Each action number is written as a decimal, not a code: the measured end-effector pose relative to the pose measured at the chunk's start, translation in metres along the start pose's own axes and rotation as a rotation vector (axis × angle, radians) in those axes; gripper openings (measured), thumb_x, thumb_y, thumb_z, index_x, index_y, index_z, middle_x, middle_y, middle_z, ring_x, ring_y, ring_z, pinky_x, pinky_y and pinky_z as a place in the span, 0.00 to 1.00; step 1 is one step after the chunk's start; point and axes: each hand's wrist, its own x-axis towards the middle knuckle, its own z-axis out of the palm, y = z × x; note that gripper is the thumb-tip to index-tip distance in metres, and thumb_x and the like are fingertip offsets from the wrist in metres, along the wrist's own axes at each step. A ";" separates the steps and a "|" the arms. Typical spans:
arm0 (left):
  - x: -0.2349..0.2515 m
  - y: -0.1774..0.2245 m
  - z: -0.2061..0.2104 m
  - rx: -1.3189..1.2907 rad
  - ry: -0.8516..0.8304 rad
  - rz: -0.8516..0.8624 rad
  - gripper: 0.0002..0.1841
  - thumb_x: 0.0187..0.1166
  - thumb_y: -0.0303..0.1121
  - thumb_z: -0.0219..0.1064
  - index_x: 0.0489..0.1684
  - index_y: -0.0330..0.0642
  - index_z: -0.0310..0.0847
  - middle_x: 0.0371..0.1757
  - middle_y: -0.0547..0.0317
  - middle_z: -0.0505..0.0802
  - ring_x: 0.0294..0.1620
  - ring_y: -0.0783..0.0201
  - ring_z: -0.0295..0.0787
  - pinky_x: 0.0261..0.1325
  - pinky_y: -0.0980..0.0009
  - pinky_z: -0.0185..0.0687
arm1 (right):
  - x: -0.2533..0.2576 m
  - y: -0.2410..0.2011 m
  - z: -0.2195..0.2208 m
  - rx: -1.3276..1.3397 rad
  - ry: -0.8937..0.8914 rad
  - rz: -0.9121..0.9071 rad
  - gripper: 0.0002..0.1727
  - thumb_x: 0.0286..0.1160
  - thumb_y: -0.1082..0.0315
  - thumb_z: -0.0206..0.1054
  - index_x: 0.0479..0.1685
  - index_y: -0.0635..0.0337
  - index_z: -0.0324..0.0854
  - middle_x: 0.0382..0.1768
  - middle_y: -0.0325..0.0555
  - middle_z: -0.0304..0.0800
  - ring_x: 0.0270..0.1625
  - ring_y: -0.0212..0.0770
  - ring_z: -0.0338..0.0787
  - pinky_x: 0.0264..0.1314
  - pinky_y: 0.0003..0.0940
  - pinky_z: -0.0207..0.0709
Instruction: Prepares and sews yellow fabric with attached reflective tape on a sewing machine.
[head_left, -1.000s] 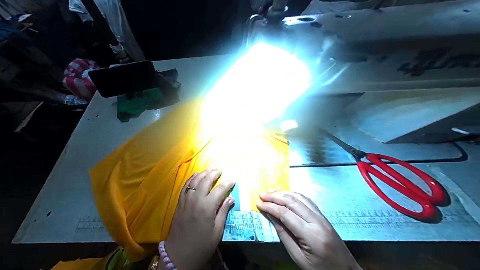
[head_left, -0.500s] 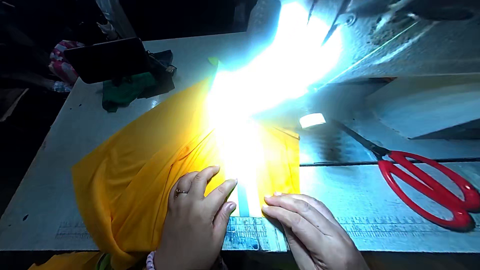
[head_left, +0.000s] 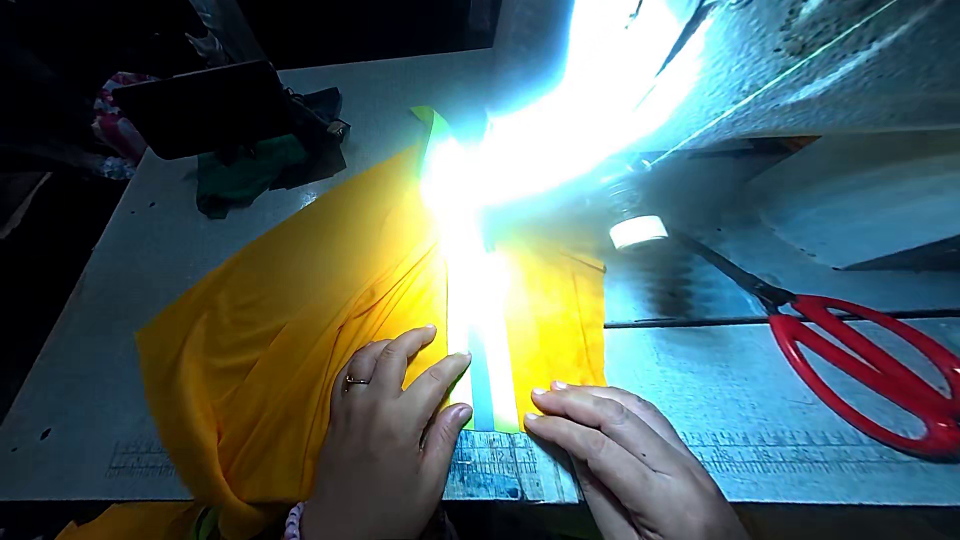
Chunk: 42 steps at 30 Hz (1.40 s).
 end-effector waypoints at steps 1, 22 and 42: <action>0.000 0.000 0.000 0.001 0.002 -0.002 0.18 0.83 0.57 0.58 0.62 0.74 0.90 0.72 0.68 0.88 0.71 0.57 0.82 0.68 0.50 0.75 | 0.000 0.000 0.000 -0.003 -0.001 -0.002 0.16 0.82 0.74 0.60 0.55 0.47 0.92 0.56 0.43 0.96 0.64 0.46 0.90 0.73 0.45 0.75; -0.001 0.001 0.003 0.016 0.037 0.050 0.17 0.82 0.56 0.59 0.61 0.73 0.90 0.70 0.66 0.89 0.71 0.55 0.83 0.70 0.49 0.75 | -0.001 0.005 0.001 -0.073 -0.024 -0.067 0.20 0.82 0.72 0.58 0.59 0.36 0.90 0.58 0.43 0.92 0.70 0.44 0.85 0.77 0.43 0.72; 0.012 -0.003 -0.010 -0.008 -0.190 0.552 0.18 0.85 0.30 0.56 0.67 0.52 0.87 0.67 0.66 0.93 0.72 0.62 0.86 0.74 0.57 0.76 | 0.020 -0.003 -0.008 -0.185 -0.118 -0.110 0.16 0.81 0.72 0.64 0.60 0.49 0.93 0.55 0.53 0.95 0.60 0.56 0.91 0.65 0.51 0.81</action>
